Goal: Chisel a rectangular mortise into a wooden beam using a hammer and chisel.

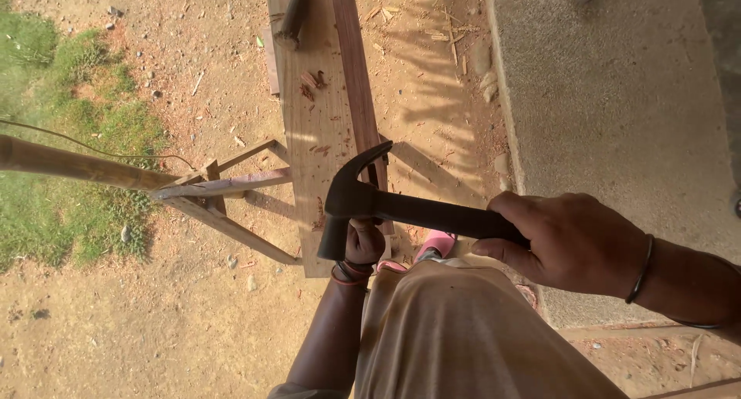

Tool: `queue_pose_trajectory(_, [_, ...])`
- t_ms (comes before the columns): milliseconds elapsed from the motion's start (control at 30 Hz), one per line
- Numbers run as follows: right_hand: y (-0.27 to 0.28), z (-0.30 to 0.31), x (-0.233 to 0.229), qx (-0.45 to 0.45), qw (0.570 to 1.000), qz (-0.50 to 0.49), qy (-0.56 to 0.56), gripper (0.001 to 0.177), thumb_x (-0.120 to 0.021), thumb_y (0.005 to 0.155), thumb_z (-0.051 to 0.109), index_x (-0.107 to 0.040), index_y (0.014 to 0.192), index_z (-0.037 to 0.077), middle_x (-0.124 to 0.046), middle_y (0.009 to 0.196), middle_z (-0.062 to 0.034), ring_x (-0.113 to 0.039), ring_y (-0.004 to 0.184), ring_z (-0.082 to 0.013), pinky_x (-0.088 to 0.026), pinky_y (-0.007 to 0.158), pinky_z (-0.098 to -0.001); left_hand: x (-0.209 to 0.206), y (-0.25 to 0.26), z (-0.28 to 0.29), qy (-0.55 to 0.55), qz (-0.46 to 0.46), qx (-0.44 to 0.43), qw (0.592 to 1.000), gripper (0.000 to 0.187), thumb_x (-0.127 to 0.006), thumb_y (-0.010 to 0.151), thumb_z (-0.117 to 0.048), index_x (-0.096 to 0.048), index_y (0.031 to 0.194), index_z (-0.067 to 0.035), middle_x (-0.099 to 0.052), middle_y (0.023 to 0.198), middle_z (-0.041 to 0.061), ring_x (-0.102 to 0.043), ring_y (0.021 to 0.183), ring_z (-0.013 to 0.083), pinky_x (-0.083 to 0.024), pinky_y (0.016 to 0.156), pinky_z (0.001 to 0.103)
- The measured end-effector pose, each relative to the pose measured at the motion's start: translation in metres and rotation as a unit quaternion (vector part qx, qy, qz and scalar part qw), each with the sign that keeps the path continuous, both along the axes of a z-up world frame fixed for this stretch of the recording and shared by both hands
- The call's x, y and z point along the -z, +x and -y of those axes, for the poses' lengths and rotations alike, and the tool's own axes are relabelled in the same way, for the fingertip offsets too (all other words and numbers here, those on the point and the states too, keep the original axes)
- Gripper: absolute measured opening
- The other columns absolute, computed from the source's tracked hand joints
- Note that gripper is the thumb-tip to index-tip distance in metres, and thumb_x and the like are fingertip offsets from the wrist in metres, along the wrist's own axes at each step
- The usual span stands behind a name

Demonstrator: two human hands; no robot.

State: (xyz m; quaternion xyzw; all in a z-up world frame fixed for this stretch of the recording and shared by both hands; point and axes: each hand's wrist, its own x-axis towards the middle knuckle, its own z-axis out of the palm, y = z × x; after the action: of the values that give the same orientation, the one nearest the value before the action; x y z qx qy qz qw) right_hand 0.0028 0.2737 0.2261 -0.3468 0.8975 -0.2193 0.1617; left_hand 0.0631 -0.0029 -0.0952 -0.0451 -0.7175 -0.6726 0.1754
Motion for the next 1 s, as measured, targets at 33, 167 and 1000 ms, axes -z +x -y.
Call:
queue_pose_trajectory(33, [-0.001, -0.002, -0.003, 0.002, 1.0, -0.004, 0.0, 0.037, -0.074, 0.085, 0.042, -0.061, 0.098, 0.01, -0.068, 0.066, -0.0083, -0.066, 0.043, -0.0234, -0.051, 0.039, -0.0396, -0.026, -0.007, -0.003, 0.0, -0.004, 0.002, 1.0, 0.056, -0.029, 0.117, -0.044, -0.06, 0.12, 0.003, -0.063, 0.1, 0.006, -0.058, 0.087, 0.0164, -0.047, 0.077, 0.028])
queue_pose_trajectory(167, [-0.011, -0.01, -0.023, 0.026, 0.995, -0.06, -0.071, 0.032, -0.071, 0.087, 0.037, -0.061, 0.095, 0.008, -0.063, 0.058, -0.0056, -0.062, 0.041, -0.0184, -0.047, 0.037, -0.0354, -0.083, -0.024, -0.001, 0.028, -0.085, 0.071, 0.993, 0.056, -0.034, 0.112, -0.053, -0.054, 0.106, -0.001, -0.056, 0.086, 0.003, -0.05, 0.072, 0.0108, -0.039, 0.063, 0.025])
queue_pose_trajectory(1000, [-0.005, 0.011, -0.103, 0.107, 0.926, -0.252, -0.26, 0.033, -0.052, 0.113, 0.029, -0.051, 0.135, 0.005, -0.055, 0.064, -0.0021, -0.06, 0.055, -0.0145, -0.045, 0.05, -0.0328, -0.082, -0.039, 0.008, 0.05, -0.1, 0.122, 0.986, 0.052, -0.037, 0.114, -0.051, -0.052, 0.116, -0.001, -0.049, 0.08, -0.001, -0.045, 0.066, 0.0064, -0.036, 0.06, 0.022])
